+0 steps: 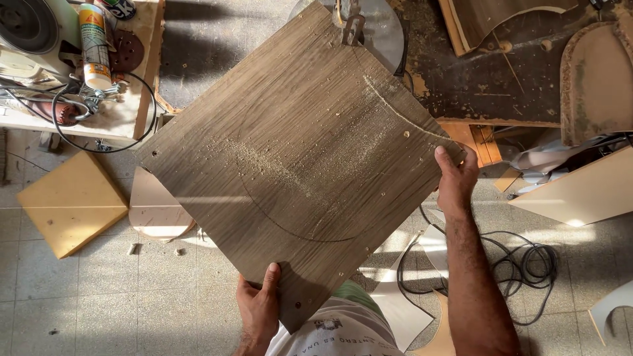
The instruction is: Cutting a curved shape out of a wooden board using a scroll saw
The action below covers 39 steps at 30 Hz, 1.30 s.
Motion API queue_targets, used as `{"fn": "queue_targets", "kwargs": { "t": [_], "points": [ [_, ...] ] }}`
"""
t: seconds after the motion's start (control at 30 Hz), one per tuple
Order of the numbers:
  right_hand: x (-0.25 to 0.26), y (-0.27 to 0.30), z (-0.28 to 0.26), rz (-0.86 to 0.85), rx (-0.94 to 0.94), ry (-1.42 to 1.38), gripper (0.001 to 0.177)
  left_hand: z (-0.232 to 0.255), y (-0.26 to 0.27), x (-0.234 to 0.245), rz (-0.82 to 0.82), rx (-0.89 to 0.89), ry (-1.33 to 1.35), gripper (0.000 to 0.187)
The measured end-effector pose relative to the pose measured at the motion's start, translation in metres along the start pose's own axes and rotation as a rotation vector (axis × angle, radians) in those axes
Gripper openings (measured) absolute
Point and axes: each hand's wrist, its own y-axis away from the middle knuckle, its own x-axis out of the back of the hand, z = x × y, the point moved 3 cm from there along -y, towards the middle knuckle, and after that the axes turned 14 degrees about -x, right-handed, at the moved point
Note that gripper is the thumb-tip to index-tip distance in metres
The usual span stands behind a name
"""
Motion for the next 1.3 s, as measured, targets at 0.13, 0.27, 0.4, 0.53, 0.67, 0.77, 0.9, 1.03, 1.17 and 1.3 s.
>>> {"fn": "queue_targets", "kwargs": {
  "t": [0.13, 0.27, 0.4, 0.53, 0.67, 0.77, 0.9, 1.03, 1.17, 1.3],
  "points": [
    [-0.001, 0.000, 0.001, -0.002, 0.008, -0.013, 0.038, -0.002, -0.004, 0.004, 0.007, 0.010, -0.101, 0.052],
    [-0.002, 0.005, 0.001, -0.002, -0.003, -0.013, 0.035, -0.003, -0.010, 0.008, 0.012, -0.007, -0.059, 0.048],
    [-0.002, -0.001, 0.009, 0.012, 0.006, -0.029, 0.036, 0.001, -0.011, 0.007, 0.013, 0.011, -0.004, 0.049],
    [-0.002, -0.004, 0.011, 0.019, 0.003, -0.031, 0.036, 0.004, -0.011, 0.007, 0.010, 0.025, -0.015, 0.051],
    [-0.003, -0.005, 0.013, 0.007, -0.004, -0.040, 0.036, 0.001, -0.015, 0.008, 0.022, 0.016, -0.008, 0.048],
    [-0.002, -0.005, 0.014, 0.013, -0.001, -0.036, 0.037, -0.007, -0.019, 0.010, 0.028, 0.026, 0.011, 0.046],
    [-0.002, -0.013, 0.022, -0.012, 0.016, -0.107, 0.032, 0.000, -0.017, 0.008, 0.025, 0.028, -0.005, 0.045],
    [-0.004, -0.010, 0.018, 0.005, 0.013, -0.074, 0.031, -0.007, -0.022, 0.010, 0.029, 0.017, 0.017, 0.046],
    [-0.006, -0.008, 0.015, -0.001, 0.009, -0.079, 0.032, -0.004, -0.023, 0.010, 0.030, -0.009, 0.018, 0.044],
    [-0.007, -0.004, 0.011, 0.000, 0.013, -0.048, 0.031, -0.003, -0.024, 0.011, 0.031, 0.015, 0.023, 0.044]
  ]
}}
